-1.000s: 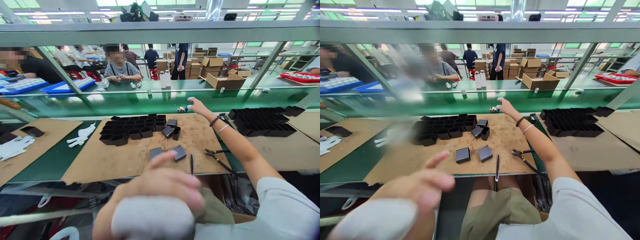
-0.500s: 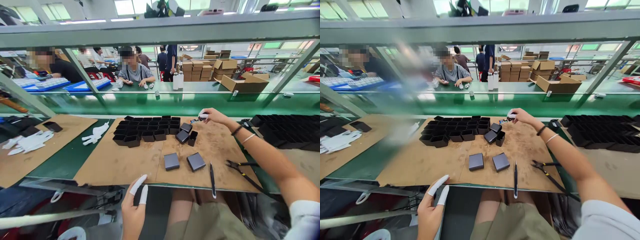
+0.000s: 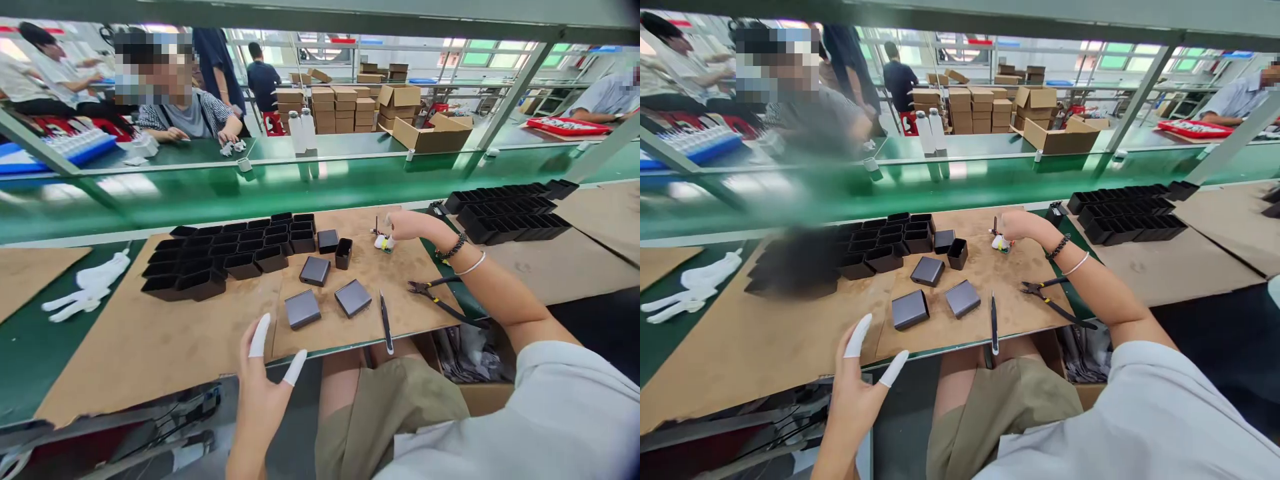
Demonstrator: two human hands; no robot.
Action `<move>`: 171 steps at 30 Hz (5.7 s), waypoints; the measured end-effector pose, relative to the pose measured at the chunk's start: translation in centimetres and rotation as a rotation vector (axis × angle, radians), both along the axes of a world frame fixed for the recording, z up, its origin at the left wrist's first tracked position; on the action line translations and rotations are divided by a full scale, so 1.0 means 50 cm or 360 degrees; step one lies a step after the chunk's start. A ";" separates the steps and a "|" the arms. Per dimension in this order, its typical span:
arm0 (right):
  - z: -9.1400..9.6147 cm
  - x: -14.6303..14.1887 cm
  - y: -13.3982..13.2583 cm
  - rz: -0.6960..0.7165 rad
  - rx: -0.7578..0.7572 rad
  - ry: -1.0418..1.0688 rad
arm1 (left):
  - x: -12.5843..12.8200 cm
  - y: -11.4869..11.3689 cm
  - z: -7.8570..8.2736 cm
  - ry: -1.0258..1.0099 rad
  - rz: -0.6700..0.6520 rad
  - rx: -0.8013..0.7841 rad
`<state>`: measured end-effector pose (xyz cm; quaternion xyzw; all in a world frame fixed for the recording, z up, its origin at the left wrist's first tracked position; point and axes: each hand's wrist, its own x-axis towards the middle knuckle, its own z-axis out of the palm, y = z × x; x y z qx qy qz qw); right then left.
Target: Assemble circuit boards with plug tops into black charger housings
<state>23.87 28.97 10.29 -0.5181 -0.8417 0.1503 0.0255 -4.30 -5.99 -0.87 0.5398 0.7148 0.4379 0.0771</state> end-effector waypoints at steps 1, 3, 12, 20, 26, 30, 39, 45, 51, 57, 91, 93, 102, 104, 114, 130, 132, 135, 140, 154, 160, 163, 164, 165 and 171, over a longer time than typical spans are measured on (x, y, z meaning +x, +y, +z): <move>-0.004 -0.001 -0.010 0.0013 -0.0063 -0.0077 | 0.004 0.008 0.010 0.0067 -0.0047 -0.0035; -0.015 -0.007 -0.026 0.0024 -0.0127 -0.0166 | 0.012 0.032 0.033 0.0203 -0.0110 -0.0071; -0.008 -0.033 -0.036 -0.0009 -0.0313 0.0186 | 0.000 0.126 0.106 -0.0177 -0.0236 -0.0459; -0.013 0.024 -0.186 0.0118 -0.0995 0.1639 | 0.045 0.120 0.074 -0.1237 -0.0664 0.0371; 0.018 0.020 -0.305 0.0456 -0.1044 0.2065 | 0.104 0.121 0.105 -0.1216 -0.0838 0.0464; 0.055 0.011 -0.354 0.0509 -0.0911 0.2186 | 0.145 0.130 0.133 -0.1180 -0.0777 0.0434; 0.058 -0.005 -0.421 0.0783 -0.0298 0.2265 | 0.207 0.122 0.169 -0.1000 -0.0841 0.0606; 0.066 0.008 -0.435 0.0751 -0.0310 0.2255 | 0.218 0.113 0.190 -0.0937 -0.0861 0.0660; 0.075 0.021 -0.452 0.0638 -0.0285 0.2188 | 0.227 0.111 0.202 -0.0878 -0.0855 0.0615; 0.074 0.031 -0.446 0.0621 -0.0301 0.2202 | 0.230 0.113 0.205 -0.0867 -0.0938 0.0622; 0.059 0.030 -0.439 0.0954 0.0027 0.2055 | 0.218 0.132 0.192 -0.0850 -0.1181 0.0841; 0.060 0.031 -0.442 0.0933 0.0070 0.1992 | 0.217 0.131 0.189 -0.0853 -0.1174 0.0811; 0.055 0.035 -0.449 0.0882 0.0361 0.1821 | 0.216 0.122 0.186 -0.0905 -0.1103 0.0799; 0.059 0.035 -0.453 0.0840 0.0354 0.1798 | 0.216 0.121 0.184 -0.0907 -0.1079 0.0796; 0.050 0.028 -0.439 0.0954 0.0197 0.1668 | 0.228 0.128 0.152 -0.1151 -0.0976 0.0791; 0.084 0.079 -0.322 0.0958 -0.0149 0.1373 | 0.213 0.112 0.142 -0.1849 -0.1037 -0.0183; 0.082 0.076 -0.340 0.0899 -0.0034 0.1361 | 0.227 0.107 0.137 -0.1580 -0.0772 -0.0004; 0.078 0.074 -0.385 0.0689 0.0207 0.1299 | 0.260 0.104 0.127 -0.1073 -0.0410 0.0282; 0.052 0.062 -0.446 0.0419 0.0566 0.1081 | 0.306 0.119 0.104 -0.0616 -0.0186 0.0462; -0.085 0.083 -0.483 -0.0260 0.0677 0.1236 | 0.309 0.187 0.052 0.0268 -0.0556 -0.0006; -0.092 0.066 -0.469 -0.0231 0.1043 0.0924 | 0.204 0.215 0.065 0.0376 -0.0091 -0.0101; -0.120 0.059 -0.460 -0.0200 0.0961 0.0883 | 0.180 0.218 0.057 0.0326 0.0072 0.0042; -0.124 0.058 -0.460 -0.0231 0.0969 0.0919 | 0.178 0.216 0.054 0.0318 0.0087 0.0112; -0.127 0.058 -0.460 -0.0260 0.0996 0.0947 | 0.178 0.213 0.052 0.0313 0.0092 0.0187; -0.126 0.052 -0.458 -0.0198 0.1051 0.0835 | 0.184 0.200 0.044 0.0322 0.0147 0.0441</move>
